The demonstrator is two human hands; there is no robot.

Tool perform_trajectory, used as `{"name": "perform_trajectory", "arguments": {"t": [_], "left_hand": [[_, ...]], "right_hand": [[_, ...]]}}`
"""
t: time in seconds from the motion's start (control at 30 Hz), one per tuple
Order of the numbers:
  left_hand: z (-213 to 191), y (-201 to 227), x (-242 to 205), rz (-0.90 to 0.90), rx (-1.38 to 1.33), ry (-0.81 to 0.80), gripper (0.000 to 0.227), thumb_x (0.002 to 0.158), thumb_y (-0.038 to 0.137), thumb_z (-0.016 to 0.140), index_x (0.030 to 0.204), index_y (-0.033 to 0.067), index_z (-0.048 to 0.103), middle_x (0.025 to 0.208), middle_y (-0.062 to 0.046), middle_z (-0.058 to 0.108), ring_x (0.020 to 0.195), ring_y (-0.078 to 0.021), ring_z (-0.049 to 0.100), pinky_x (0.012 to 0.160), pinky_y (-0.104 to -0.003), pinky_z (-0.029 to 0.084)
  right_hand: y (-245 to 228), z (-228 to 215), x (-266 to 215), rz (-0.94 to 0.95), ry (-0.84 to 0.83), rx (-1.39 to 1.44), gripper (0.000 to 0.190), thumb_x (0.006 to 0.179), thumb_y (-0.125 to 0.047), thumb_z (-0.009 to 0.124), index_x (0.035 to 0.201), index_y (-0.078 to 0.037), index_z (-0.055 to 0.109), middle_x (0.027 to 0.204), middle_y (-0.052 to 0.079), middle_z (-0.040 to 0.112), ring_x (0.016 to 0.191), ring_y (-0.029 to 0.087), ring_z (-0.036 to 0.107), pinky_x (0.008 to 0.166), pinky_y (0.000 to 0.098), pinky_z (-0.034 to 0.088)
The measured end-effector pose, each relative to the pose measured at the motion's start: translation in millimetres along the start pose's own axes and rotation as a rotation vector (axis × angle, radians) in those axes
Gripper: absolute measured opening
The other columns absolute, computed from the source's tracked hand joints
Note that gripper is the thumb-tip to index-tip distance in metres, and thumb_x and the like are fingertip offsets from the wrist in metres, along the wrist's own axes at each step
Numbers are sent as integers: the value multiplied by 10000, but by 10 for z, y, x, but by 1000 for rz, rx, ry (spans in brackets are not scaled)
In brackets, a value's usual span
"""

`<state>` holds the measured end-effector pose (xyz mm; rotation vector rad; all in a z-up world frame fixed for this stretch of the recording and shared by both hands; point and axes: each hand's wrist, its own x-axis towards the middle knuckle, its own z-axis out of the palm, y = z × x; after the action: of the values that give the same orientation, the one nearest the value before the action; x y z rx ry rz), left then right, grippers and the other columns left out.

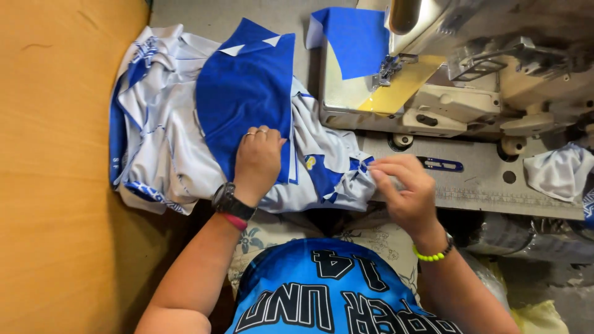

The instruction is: The person is organizing and folding blue fabric pieces on a sewing machine table.

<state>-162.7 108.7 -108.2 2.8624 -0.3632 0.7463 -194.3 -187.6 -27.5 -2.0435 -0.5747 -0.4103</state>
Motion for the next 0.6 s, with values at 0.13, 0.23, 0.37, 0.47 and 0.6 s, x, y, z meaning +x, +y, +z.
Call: {"name": "perform_trajectory", "arguments": {"t": [0.13,0.23,0.37,0.47,0.6], "left_hand": [[40,-63,21,5,-28,-6,280,1062,317,504,871,115,537,792,-47,525,776,-282,592,709,-393,494],[16,-198,311,-57,-224,36,292,1094,321,472,902,106,524,781,-81,538,746,-371,609,688,-471,512],[129,-599,1121,-107,-360,62,122,1043,147,566,1019,46,630,947,-124,625,922,-359,613,810,-452,519],[658,-1014,1554,-85,-306,-113,168,1000,153,624,1085,51,726,1046,-151,694,974,-360,618,850,-463,519],[1255,-1413,1822,-15,-239,-60,92,958,119,669,930,65,738,904,-180,708,873,-431,629,812,-518,506]], "right_hand": [[-328,227,116,21,-102,164,84,925,-120,739,895,-64,796,927,100,775,881,299,725,822,393,550],[-366,320,126,75,-203,249,105,932,-135,728,881,-68,790,893,106,774,827,293,735,774,405,566],[-147,449,13,-9,-264,44,147,955,-179,702,966,-46,762,1021,125,750,965,319,682,863,435,544],[68,573,-70,-35,-270,-52,184,954,-194,695,1027,-37,757,1071,122,738,1034,276,653,961,424,512],[146,544,-82,-5,-246,-50,208,936,-216,717,1040,-41,760,1075,111,749,1049,289,639,958,426,521]]}}
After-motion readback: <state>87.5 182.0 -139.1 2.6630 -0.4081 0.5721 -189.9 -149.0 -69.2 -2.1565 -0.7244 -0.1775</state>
